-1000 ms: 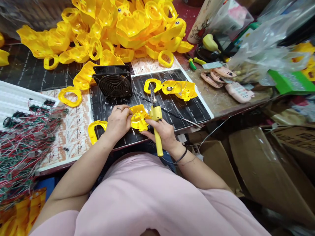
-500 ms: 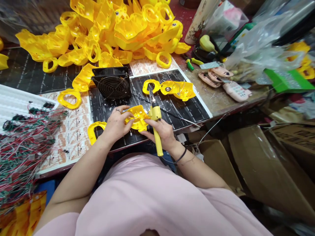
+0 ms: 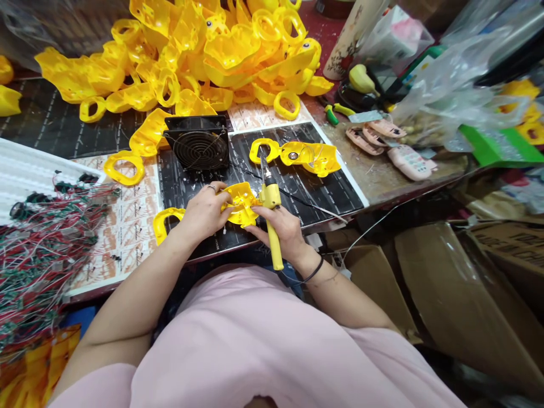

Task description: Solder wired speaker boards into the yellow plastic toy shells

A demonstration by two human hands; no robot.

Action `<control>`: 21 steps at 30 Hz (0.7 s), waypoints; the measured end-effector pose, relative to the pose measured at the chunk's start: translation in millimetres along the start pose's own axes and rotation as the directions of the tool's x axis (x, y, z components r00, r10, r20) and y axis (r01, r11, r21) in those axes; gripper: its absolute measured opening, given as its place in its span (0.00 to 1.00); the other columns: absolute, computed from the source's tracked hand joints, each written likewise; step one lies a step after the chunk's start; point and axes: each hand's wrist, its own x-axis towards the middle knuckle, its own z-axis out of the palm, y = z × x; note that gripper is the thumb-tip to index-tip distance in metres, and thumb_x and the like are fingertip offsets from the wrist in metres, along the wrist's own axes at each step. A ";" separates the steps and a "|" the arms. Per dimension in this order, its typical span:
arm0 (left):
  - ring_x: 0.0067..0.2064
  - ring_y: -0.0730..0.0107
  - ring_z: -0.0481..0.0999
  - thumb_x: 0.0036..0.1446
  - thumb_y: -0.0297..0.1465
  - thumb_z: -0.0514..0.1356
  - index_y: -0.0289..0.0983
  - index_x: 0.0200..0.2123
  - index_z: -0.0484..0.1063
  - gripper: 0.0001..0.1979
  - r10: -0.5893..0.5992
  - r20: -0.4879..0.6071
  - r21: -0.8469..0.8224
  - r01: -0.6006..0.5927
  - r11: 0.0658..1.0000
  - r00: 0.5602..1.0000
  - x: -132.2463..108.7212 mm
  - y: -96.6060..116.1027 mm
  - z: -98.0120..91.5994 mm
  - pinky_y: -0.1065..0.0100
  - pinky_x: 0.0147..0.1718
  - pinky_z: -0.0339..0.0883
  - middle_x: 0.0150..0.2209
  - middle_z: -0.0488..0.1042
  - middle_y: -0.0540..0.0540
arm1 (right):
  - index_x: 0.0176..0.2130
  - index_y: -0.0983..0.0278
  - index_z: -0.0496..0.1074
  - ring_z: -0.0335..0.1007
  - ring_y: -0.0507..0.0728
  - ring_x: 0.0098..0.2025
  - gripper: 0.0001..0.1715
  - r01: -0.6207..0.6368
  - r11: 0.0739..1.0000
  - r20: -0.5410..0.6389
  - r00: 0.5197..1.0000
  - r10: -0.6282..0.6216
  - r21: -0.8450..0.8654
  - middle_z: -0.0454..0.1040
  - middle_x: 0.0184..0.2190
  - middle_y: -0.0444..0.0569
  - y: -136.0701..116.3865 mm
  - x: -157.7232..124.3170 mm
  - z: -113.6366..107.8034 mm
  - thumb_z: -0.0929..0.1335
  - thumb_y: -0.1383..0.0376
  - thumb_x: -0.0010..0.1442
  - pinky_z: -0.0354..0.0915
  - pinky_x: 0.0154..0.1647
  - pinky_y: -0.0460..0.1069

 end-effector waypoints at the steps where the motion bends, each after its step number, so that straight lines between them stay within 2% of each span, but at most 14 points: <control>1: 0.48 0.55 0.76 0.58 0.34 0.62 0.38 0.39 0.79 0.09 -0.022 0.028 0.021 0.021 1.000 0.999 0.6 1.7 -0.7 0.59 0.41 0.74 0.53 0.74 0.39 | 0.51 0.63 0.72 0.76 0.56 0.35 0.19 0.001 1.000 0.002 1.000 -0.001 -0.003 0.80 0.35 0.49 0.1 -0.1 -0.1 0.70 0.55 0.66 0.73 0.37 0.49; 3: 0.48 0.55 0.76 0.59 0.36 0.62 0.40 0.37 0.80 0.08 -0.057 0.044 0.038 0.055 0.998 0.997 0.6 2.7 -0.5 0.61 0.37 0.74 0.52 0.75 0.41 | 0.50 0.64 0.71 0.75 0.56 0.34 0.18 0.011 1.000 -0.002 1.000 -0.011 0.000 0.80 0.34 0.49 0.3 -0.2 0.1 0.69 0.55 0.67 0.72 0.36 0.49; 5: 0.49 0.56 0.76 0.59 0.34 0.62 0.40 0.35 0.81 0.07 -0.041 -0.006 -0.016 0.041 0.999 0.999 -1.0 0.1 1.4 0.60 0.40 0.74 0.52 0.76 0.42 | 0.50 0.65 0.71 0.75 0.56 0.33 0.17 0.021 1.000 -0.012 1.000 -0.021 0.006 0.80 0.33 0.49 0.5 -0.4 1.1 0.69 0.56 0.67 0.72 0.35 0.49; 7: 0.52 0.57 0.76 0.59 0.32 0.62 0.40 0.33 0.80 0.06 -0.008 -0.124 -0.136 -0.009 0.991 0.992 -2.9 -5.1 3.6 0.58 0.47 0.73 0.52 0.76 0.43 | 0.50 0.64 0.71 0.75 0.56 0.33 0.16 0.020 1.000 -0.018 1.000 -0.020 0.007 0.80 0.33 0.49 1.0 -0.9 2.7 0.69 0.57 0.67 0.72 0.36 0.49; 9: 0.53 0.59 0.75 0.59 0.34 0.62 0.40 0.31 0.80 0.07 -0.030 -0.267 -0.280 -0.048 0.959 0.963 -3.9 -9.6 4.6 0.57 0.53 0.71 0.52 0.77 0.43 | 0.51 0.63 0.71 0.76 0.56 0.35 0.17 0.005 1.000 -0.011 1.000 -0.005 0.001 0.80 0.34 0.49 1.6 -1.7 4.7 0.68 0.56 0.68 0.72 0.38 0.48; 11: 0.50 0.61 0.77 0.60 0.37 0.62 0.39 0.31 0.79 0.10 -0.100 -0.355 -0.411 -0.058 0.910 0.930 -4.0 -11.0 3.9 0.58 0.53 0.71 0.47 0.80 0.44 | 0.51 0.62 0.72 0.76 0.56 0.36 0.17 -0.018 1.000 0.008 1.000 0.018 -0.003 0.80 0.35 0.49 2.2 -2.5 6.7 0.68 0.56 0.67 0.73 0.39 0.49; 14: 0.41 0.65 0.78 0.59 0.38 0.62 0.38 0.31 0.78 0.10 -0.185 -0.365 -0.533 -0.042 0.845 0.912 -4.7 -7.6 2.2 0.62 0.46 0.73 0.35 0.80 0.46 | 0.51 0.62 0.72 0.76 0.56 0.36 0.16 -0.039 0.999 0.007 0.999 0.039 0.004 0.80 0.35 0.49 2.1 -2.7 8.7 0.69 0.58 0.67 0.73 0.39 0.49; 17: 0.36 0.66 0.77 0.58 0.36 0.63 0.38 0.35 0.78 0.08 -0.171 -0.375 -0.471 -0.028 0.882 0.911 -7.3 -3.5 2.3 0.62 0.45 0.72 0.31 0.79 0.47 | 0.51 0.62 0.71 0.76 0.56 0.35 0.15 -0.037 0.999 -0.019 0.999 0.038 0.012 0.80 0.34 0.48 1.0 -1.5 9.3 0.69 0.58 0.67 0.73 0.39 0.49; 21: 0.39 0.60 0.76 0.60 0.31 0.60 0.39 0.32 0.78 0.07 0.016 -0.395 -0.154 -0.083 0.985 0.919 -10.2 -3.6 6.4 0.55 0.49 0.69 0.30 0.78 0.46 | 0.51 0.62 0.72 0.76 0.55 0.35 0.15 -0.046 0.999 0.005 0.999 0.046 0.010 0.80 0.34 0.48 -0.1 2.0 8.7 0.69 0.59 0.67 0.73 0.39 0.49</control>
